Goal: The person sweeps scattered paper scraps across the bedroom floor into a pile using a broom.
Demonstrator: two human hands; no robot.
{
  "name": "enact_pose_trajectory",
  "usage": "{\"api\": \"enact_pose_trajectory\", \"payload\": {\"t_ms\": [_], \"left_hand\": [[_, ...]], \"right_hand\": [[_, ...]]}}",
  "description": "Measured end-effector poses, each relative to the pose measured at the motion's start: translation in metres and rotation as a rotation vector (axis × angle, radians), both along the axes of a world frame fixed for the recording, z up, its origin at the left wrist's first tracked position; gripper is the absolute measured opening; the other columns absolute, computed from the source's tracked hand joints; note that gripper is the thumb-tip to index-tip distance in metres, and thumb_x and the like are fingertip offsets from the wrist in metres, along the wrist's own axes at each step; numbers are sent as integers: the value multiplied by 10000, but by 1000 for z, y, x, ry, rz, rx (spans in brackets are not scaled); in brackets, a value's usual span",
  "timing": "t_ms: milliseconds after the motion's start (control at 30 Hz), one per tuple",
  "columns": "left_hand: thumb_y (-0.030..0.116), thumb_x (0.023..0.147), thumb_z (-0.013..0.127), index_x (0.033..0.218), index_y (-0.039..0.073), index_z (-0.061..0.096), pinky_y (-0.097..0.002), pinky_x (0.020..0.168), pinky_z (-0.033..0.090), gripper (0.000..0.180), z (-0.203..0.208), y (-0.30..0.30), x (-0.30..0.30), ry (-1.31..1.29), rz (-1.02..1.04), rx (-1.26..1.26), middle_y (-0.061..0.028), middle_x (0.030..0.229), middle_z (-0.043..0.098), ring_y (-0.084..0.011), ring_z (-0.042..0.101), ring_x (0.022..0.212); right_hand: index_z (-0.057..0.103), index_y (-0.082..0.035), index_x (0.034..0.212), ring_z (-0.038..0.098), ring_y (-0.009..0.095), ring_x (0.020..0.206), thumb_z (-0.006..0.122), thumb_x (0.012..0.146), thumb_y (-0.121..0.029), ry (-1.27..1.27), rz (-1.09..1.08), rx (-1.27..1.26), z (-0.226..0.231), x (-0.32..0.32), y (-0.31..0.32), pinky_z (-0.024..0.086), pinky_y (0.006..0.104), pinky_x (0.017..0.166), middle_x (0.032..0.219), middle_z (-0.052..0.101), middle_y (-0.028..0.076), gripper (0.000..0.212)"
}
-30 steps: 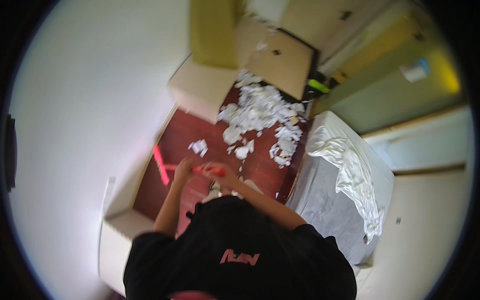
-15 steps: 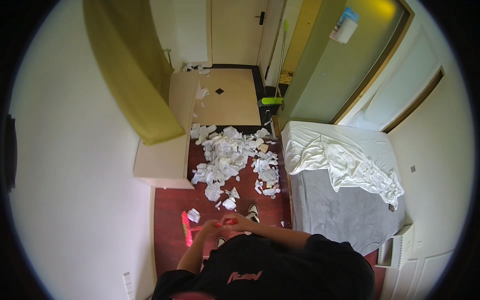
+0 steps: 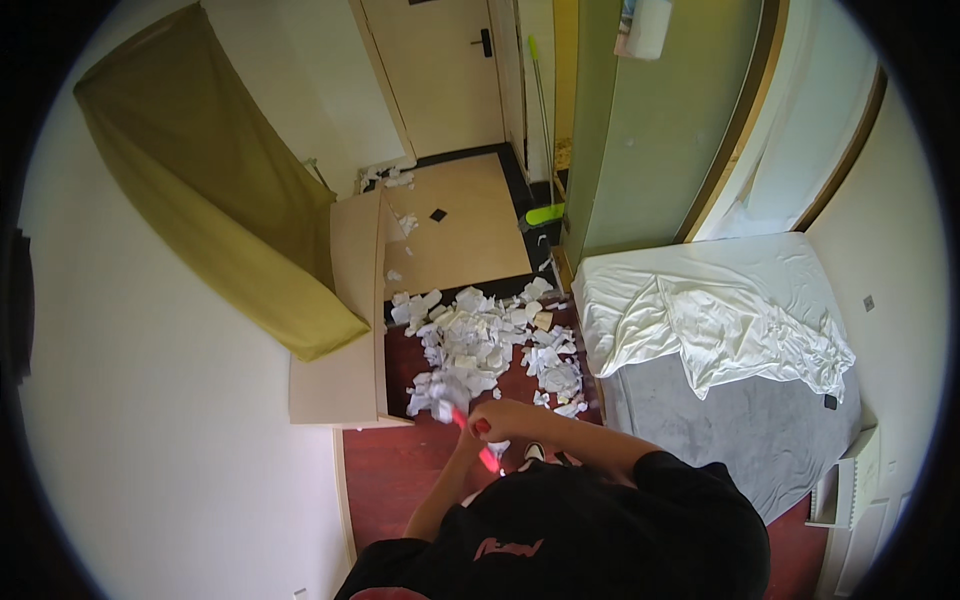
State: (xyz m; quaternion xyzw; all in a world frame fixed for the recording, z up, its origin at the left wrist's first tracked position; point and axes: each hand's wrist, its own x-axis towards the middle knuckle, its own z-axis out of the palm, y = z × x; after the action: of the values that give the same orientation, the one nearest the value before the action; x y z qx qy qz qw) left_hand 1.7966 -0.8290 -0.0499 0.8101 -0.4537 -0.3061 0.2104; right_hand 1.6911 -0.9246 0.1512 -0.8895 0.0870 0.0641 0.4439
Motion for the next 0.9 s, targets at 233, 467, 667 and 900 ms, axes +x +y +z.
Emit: {"api": "enact_pose_trajectory", "payload": {"t_ms": [233, 467, 667, 900], "left_hand": [[106, 838, 577, 855, 44, 607, -378, 695, 502, 71, -74, 16, -7, -607, 480, -60, -98, 831, 607, -268, 614, 785], [239, 764, 739, 828, 65, 585, -435, 703, 495, 241, 101, -36, 34, 118, 25, -329, -123, 838, 619, -350, 619, 857], [190, 768, 741, 831, 62, 588, -387, 659, 488, 209, 89, -13, 51, 122, 117, -208, -112, 800, 617, -309, 618, 763], [247, 775, 755, 758, 43, 560, -426, 644, 465, 283, 43, -11, 86, 121, 194, -340, -123, 750, 585, -338, 596, 767]], "right_hand": [[602, -84, 812, 603, 310, 953, 748, 736, -229, -602, 316, -178, 38, 10, 13, 447, 435, 886, 889, 643, 72, 219], [555, -32, 772, 613, 275, 924, 705, 764, 27, -525, -172, 308, 39, -29, -25, 473, 372, 811, 842, 624, 87, 162], [553, -16, 744, 613, 226, 804, 665, 794, 9, -518, -229, 496, 16, -2, -41, 483, 343, 758, 792, 606, 89, 126], [566, -20, 770, 617, 219, 769, 643, 794, 19, -458, -167, 529, -14, 60, -56, 489, 338, 748, 789, 610, 79, 90]]}}
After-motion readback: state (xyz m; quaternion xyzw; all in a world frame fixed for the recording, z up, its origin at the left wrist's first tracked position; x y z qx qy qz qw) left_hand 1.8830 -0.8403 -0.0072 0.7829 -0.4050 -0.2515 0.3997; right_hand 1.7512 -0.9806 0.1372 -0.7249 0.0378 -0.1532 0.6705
